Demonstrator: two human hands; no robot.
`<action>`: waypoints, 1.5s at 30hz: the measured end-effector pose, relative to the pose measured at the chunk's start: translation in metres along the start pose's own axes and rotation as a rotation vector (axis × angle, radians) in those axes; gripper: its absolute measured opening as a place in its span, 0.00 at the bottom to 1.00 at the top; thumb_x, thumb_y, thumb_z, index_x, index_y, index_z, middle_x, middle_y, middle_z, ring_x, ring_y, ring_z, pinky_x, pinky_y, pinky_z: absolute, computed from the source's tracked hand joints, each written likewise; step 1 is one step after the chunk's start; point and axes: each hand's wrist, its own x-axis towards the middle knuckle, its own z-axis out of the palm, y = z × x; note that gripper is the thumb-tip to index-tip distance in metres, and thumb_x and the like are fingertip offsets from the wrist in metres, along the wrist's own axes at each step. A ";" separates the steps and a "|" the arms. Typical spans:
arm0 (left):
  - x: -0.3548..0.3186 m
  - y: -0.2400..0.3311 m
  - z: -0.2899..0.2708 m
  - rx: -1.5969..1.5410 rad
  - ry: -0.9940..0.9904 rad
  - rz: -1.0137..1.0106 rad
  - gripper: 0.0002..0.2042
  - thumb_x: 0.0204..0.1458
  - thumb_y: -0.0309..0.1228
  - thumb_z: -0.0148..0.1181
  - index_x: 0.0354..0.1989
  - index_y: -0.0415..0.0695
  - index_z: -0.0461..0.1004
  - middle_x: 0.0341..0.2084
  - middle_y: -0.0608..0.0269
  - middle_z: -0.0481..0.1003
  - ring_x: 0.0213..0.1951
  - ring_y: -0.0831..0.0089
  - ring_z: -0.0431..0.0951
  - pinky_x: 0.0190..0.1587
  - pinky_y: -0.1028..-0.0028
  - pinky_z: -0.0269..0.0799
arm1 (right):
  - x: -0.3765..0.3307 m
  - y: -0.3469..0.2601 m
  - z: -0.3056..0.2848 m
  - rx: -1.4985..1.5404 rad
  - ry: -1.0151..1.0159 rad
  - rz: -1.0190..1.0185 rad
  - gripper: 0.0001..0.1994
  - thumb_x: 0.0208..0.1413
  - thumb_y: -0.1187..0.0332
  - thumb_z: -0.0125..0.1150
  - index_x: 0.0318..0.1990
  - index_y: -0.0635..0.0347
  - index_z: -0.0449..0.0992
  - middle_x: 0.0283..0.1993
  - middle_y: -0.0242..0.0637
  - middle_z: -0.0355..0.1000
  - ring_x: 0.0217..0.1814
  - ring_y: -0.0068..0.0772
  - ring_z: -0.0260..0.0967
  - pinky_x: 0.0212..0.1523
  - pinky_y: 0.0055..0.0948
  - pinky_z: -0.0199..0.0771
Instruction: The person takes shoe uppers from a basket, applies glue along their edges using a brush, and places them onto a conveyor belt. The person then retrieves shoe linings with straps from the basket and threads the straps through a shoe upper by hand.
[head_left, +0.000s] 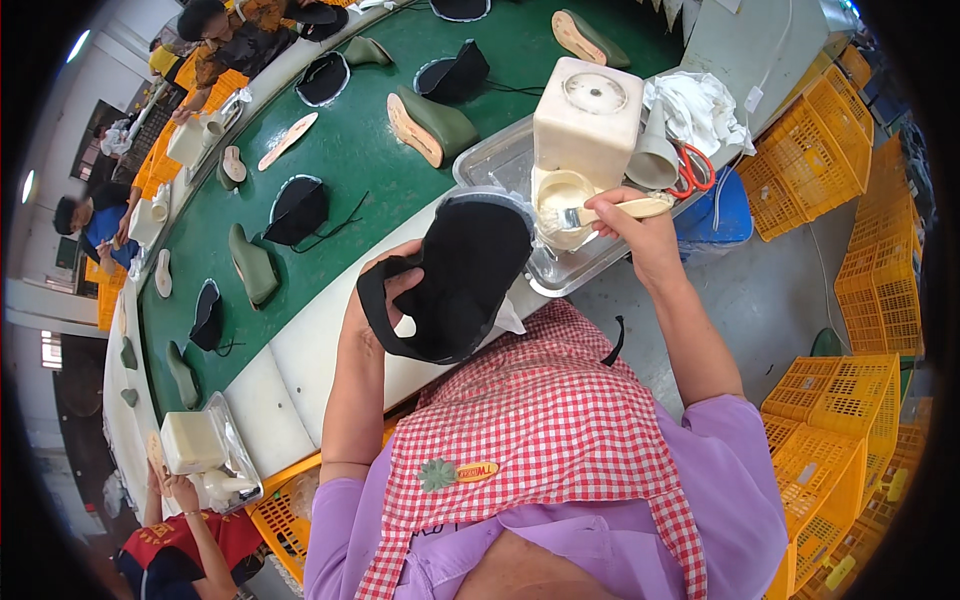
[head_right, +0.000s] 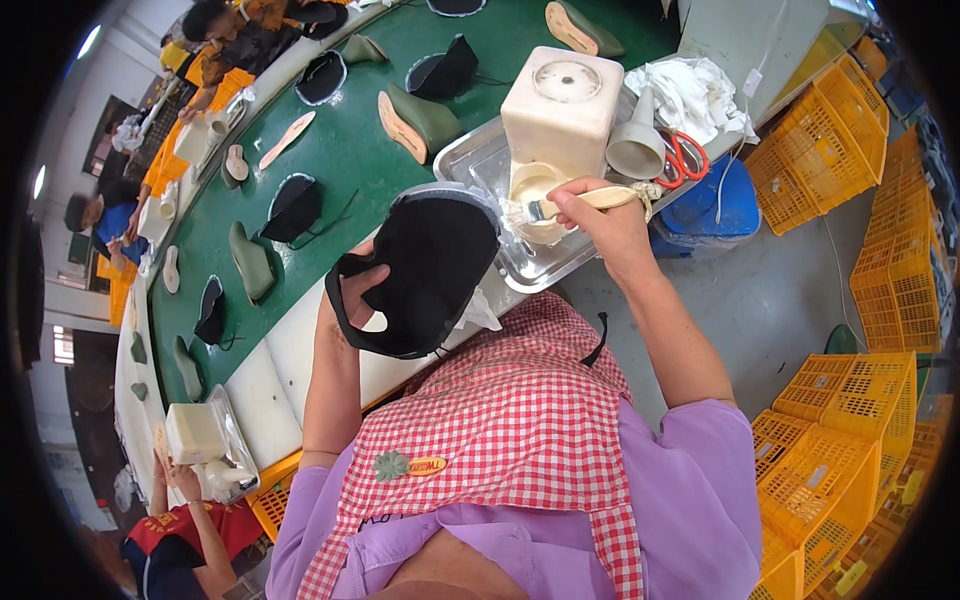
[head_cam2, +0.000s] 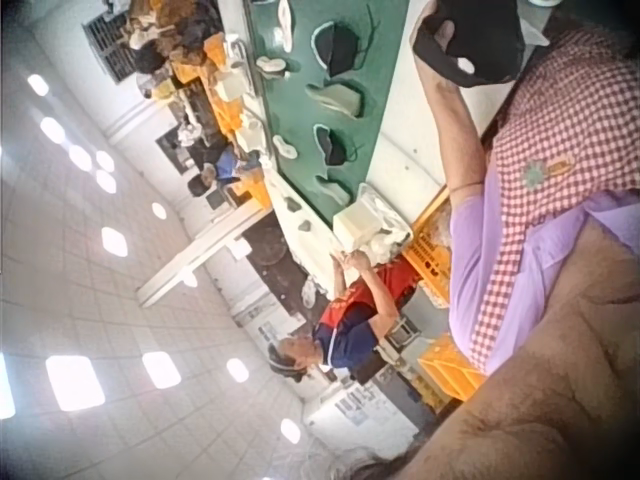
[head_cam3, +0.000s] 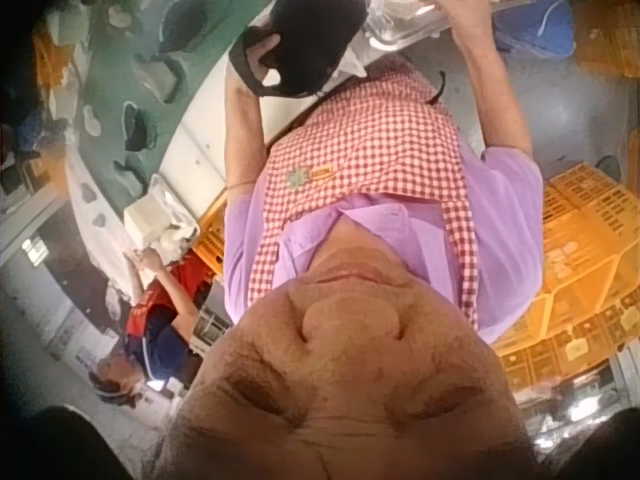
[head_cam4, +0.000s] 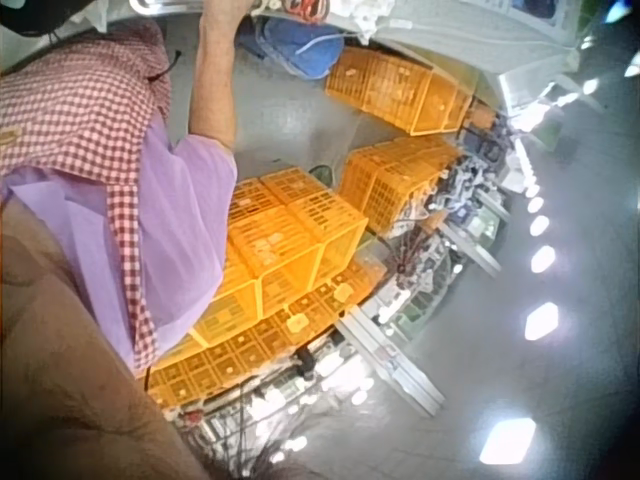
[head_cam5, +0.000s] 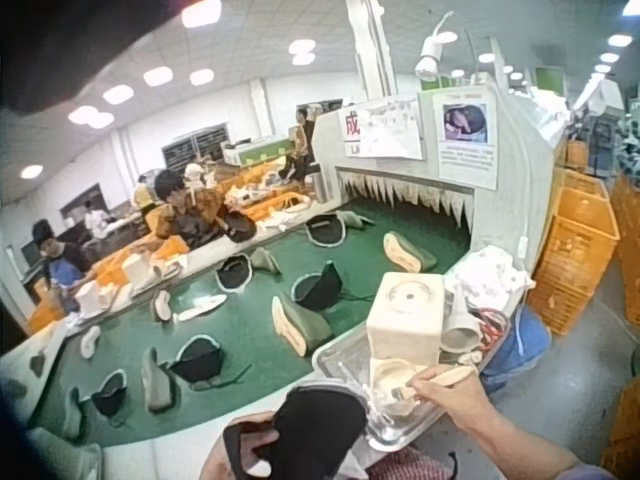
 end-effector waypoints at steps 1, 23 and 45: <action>0.001 -0.001 0.003 -0.030 0.033 0.025 0.22 0.46 0.13 0.61 0.53 0.34 0.73 0.46 0.53 0.77 0.48 0.62 0.78 0.54 0.65 0.73 | -0.001 -0.003 0.002 0.039 0.012 -0.060 0.09 0.57 0.67 0.63 0.39 0.64 0.80 0.31 0.32 0.76 0.32 0.17 0.71 0.32 0.17 0.67; 0.016 -0.011 0.031 -0.246 -0.003 0.174 0.27 0.47 0.13 0.61 0.59 0.38 0.67 0.52 0.54 0.73 0.53 0.61 0.74 0.56 0.62 0.72 | -0.010 -0.012 0.030 -0.167 0.134 -0.338 0.08 0.58 0.69 0.61 0.41 0.64 0.80 0.35 0.32 0.77 0.36 0.19 0.73 0.39 0.18 0.71; 0.010 -0.007 0.054 0.168 0.216 0.643 0.27 0.55 0.20 0.61 0.63 0.33 0.61 0.56 0.57 0.70 0.58 0.70 0.70 0.61 0.72 0.62 | -0.026 0.025 0.068 -0.545 -0.029 -0.613 0.05 0.51 0.71 0.65 0.35 0.59 0.81 0.30 0.36 0.71 0.35 0.36 0.66 0.38 0.33 0.67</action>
